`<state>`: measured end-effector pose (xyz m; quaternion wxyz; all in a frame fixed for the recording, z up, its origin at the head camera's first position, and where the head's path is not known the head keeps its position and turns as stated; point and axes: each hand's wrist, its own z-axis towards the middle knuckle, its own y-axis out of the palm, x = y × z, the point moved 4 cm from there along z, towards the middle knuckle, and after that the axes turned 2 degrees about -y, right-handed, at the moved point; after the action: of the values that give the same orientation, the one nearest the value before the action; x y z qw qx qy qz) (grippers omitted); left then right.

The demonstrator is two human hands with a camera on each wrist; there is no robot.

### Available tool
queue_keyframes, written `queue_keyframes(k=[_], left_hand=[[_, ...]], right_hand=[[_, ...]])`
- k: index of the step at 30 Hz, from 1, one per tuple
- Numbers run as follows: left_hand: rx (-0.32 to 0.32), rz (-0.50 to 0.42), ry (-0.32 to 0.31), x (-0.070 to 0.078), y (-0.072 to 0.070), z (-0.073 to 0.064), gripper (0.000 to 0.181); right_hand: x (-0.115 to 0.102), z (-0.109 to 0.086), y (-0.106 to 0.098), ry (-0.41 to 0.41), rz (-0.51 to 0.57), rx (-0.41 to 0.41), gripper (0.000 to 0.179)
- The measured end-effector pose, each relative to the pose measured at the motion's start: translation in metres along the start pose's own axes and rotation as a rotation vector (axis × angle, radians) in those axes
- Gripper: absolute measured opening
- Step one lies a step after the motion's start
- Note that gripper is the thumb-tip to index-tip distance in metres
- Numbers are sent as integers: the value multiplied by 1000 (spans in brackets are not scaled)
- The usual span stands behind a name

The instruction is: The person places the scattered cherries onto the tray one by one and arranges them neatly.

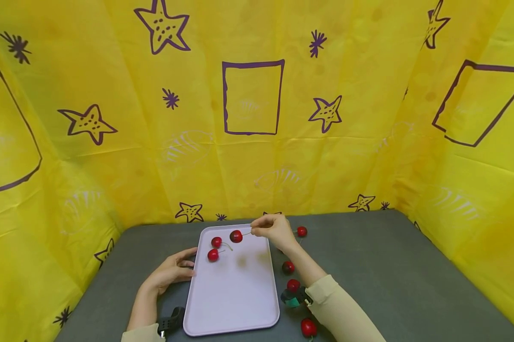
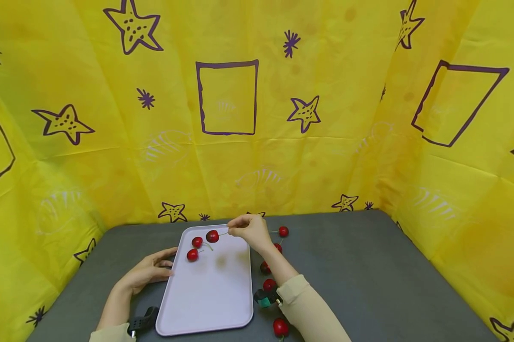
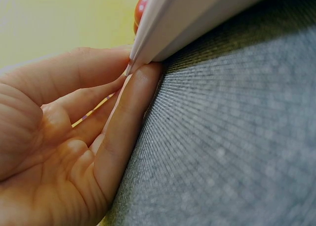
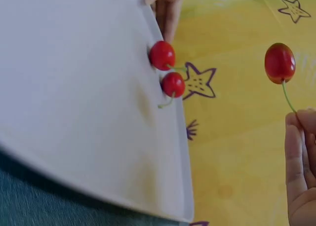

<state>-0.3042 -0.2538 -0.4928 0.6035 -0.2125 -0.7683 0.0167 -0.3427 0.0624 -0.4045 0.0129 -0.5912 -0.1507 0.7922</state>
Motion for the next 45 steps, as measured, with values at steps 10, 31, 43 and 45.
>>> queue_keyframes(k=[10, 31, 43, 45], left_hand=[[4, -2, 1, 1, -1, -1, 80], [0, -2, 18, 6, 0, 0, 80], [-6, -7, 13, 2, -1, 0, 80], [-12, -8, 14, 2, -1, 0, 80]], right_hand=[[2, -2, 27, 8, -15, 17, 16], [14, -11, 68, -30, -68, 4, 9], [22, -11, 82, -24, -132, -18, 7], [26, -11, 83, -21, -145, -22, 7]])
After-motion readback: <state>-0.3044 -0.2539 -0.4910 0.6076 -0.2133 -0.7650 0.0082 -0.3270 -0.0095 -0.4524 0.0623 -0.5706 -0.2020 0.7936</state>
